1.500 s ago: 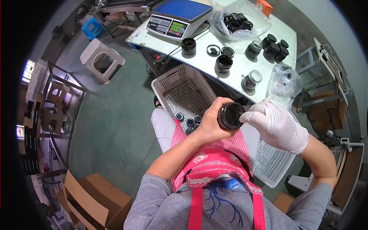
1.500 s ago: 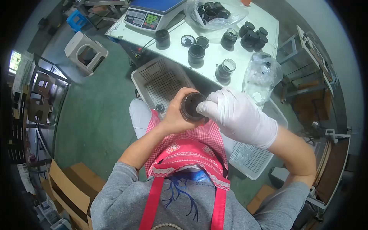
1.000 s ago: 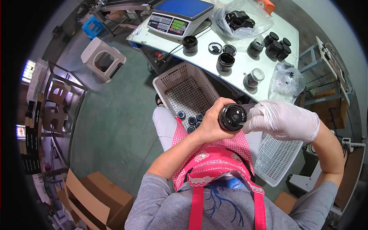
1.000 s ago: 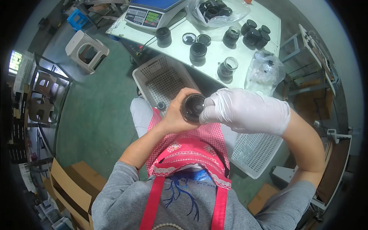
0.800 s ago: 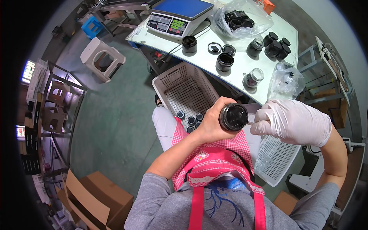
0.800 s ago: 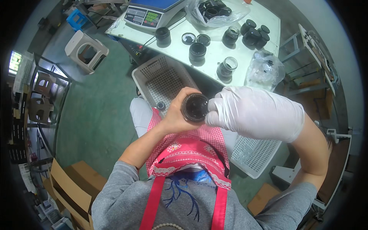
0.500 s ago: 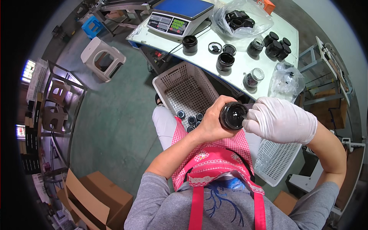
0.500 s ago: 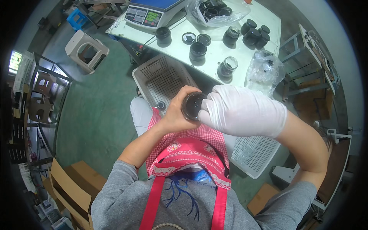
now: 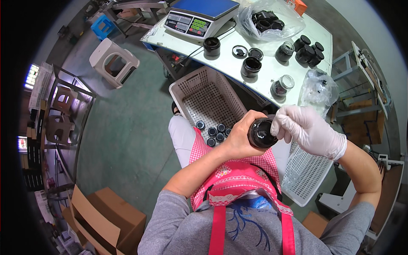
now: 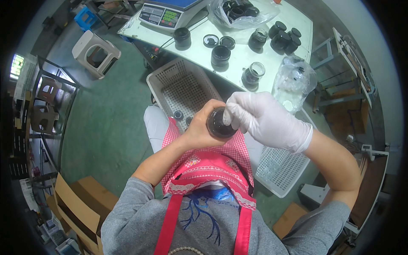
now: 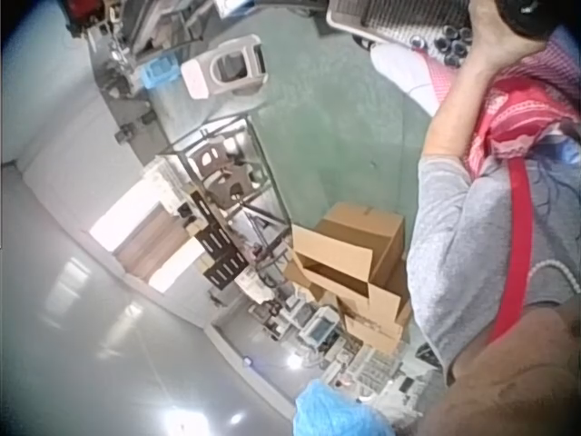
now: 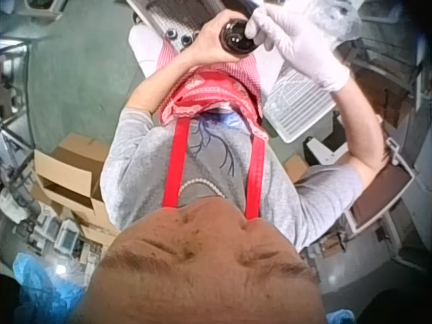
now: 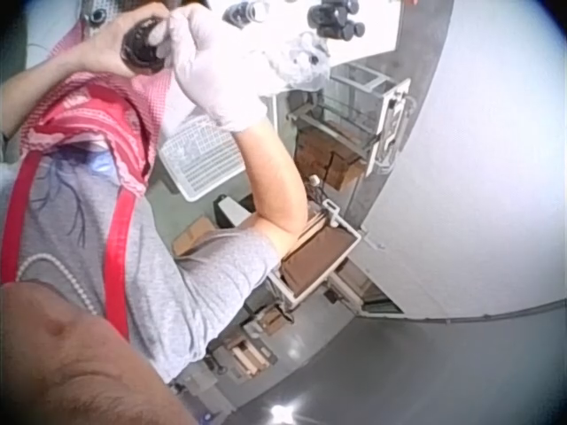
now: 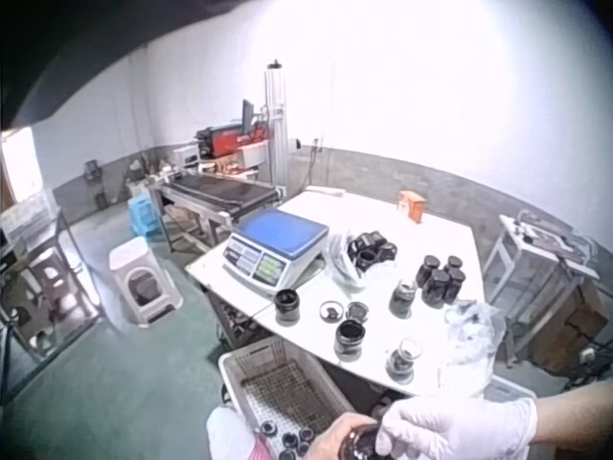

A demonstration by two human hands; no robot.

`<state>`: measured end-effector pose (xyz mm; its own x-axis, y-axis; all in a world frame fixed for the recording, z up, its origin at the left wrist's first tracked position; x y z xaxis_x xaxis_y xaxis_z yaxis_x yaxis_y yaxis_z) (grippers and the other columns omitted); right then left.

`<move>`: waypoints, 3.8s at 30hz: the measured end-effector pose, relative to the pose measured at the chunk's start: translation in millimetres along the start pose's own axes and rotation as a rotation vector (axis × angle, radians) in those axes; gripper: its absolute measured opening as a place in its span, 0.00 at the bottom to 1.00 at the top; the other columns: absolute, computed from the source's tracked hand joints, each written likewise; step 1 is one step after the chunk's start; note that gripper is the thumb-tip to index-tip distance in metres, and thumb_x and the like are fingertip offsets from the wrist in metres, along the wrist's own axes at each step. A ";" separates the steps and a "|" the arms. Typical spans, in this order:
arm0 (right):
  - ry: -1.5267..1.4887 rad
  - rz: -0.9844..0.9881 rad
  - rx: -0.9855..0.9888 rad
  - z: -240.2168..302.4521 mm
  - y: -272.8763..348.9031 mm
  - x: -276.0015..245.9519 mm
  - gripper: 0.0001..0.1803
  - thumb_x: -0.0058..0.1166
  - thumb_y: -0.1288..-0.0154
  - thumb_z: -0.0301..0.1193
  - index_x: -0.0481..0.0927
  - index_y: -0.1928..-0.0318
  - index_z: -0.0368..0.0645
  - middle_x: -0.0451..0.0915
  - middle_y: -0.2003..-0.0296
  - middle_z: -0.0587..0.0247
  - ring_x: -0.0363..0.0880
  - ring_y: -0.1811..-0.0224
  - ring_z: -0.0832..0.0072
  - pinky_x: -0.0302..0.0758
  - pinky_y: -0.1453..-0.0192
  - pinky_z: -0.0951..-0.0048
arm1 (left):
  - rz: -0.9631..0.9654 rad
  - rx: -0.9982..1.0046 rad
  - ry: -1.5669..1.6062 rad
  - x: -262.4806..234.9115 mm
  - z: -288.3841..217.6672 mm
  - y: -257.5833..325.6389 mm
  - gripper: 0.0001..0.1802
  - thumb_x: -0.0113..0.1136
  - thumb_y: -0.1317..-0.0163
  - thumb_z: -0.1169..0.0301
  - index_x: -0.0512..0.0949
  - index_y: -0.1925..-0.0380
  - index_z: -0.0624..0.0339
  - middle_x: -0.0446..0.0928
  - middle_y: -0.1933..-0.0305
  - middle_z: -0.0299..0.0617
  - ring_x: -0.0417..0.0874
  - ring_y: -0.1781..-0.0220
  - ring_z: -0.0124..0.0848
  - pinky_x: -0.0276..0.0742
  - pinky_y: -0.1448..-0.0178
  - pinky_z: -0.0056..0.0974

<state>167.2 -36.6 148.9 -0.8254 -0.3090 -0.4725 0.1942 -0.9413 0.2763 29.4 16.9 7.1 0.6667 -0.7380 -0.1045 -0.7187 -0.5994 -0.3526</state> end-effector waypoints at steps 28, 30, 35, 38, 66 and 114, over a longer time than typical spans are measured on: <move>-0.026 -0.113 -0.090 5.0 5.2 2.3 0.02 0.51 0.28 0.23 0.76 0.61 0.39 0.81 0.68 0.57 0.83 0.64 0.60 0.79 0.58 0.67 | -0.035 0.006 -0.038 -6.1 0.5 -2.3 0.38 0.82 0.56 0.72 0.72 0.44 0.58 0.78 0.50 0.41 0.82 0.49 0.31 0.79 0.43 0.36; 0.296 -0.135 -0.360 7.5 2.7 2.1 0.03 0.53 0.33 0.22 0.76 0.60 0.40 0.80 0.68 0.59 0.82 0.65 0.62 0.78 0.58 0.66 | -0.033 -0.014 -0.026 -6.9 -1.4 -2.6 0.39 0.82 0.57 0.73 0.72 0.44 0.58 0.78 0.49 0.41 0.82 0.48 0.31 0.79 0.42 0.37; 0.948 -0.015 -0.671 24.1 5.4 12.3 0.14 0.59 0.49 0.23 0.75 0.60 0.43 0.74 0.71 0.62 0.77 0.69 0.66 0.75 0.61 0.66 | -0.030 -0.039 -0.059 -8.5 -3.3 -5.6 0.41 0.80 0.61 0.74 0.72 0.43 0.57 0.78 0.48 0.42 0.82 0.46 0.34 0.78 0.40 0.39; 1.007 0.051 -0.626 29.8 5.9 15.6 0.13 0.59 0.48 0.23 0.74 0.61 0.42 0.75 0.71 0.61 0.78 0.68 0.65 0.76 0.60 0.65 | -0.050 -0.002 -0.071 -11.5 1.2 -6.3 0.41 0.81 0.61 0.73 0.72 0.43 0.57 0.78 0.48 0.42 0.82 0.45 0.35 0.78 0.40 0.39; 1.067 0.075 -0.677 30.6 3.6 13.8 0.08 0.59 0.47 0.27 0.75 0.66 0.43 0.75 0.73 0.59 0.77 0.70 0.62 0.78 0.61 0.65 | -0.025 -0.052 -0.055 -11.1 -3.2 -5.5 0.40 0.81 0.60 0.72 0.72 0.44 0.57 0.77 0.48 0.42 0.81 0.45 0.34 0.77 0.40 0.38; 0.844 0.019 -0.651 32.4 1.9 5.0 0.10 0.58 0.48 0.19 0.75 0.63 0.41 0.76 0.74 0.56 0.80 0.69 0.57 0.77 0.62 0.61 | -0.017 -0.072 0.042 -6.8 0.1 4.1 0.41 0.84 0.57 0.71 0.71 0.42 0.58 0.76 0.47 0.42 0.82 0.46 0.33 0.78 0.40 0.38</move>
<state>146.3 -35.4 174.2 -0.2329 -0.0842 -0.9689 0.6551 -0.7499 -0.0923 21.9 19.4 6.3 0.6709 -0.7391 -0.0592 -0.7207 -0.6313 -0.2864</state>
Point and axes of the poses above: each hand's wrist, its own y-axis away from the middle knuckle, its own x-axis out of the palm, z = x × y, the point moved 4 cm from there along -y, towards the middle knuckle
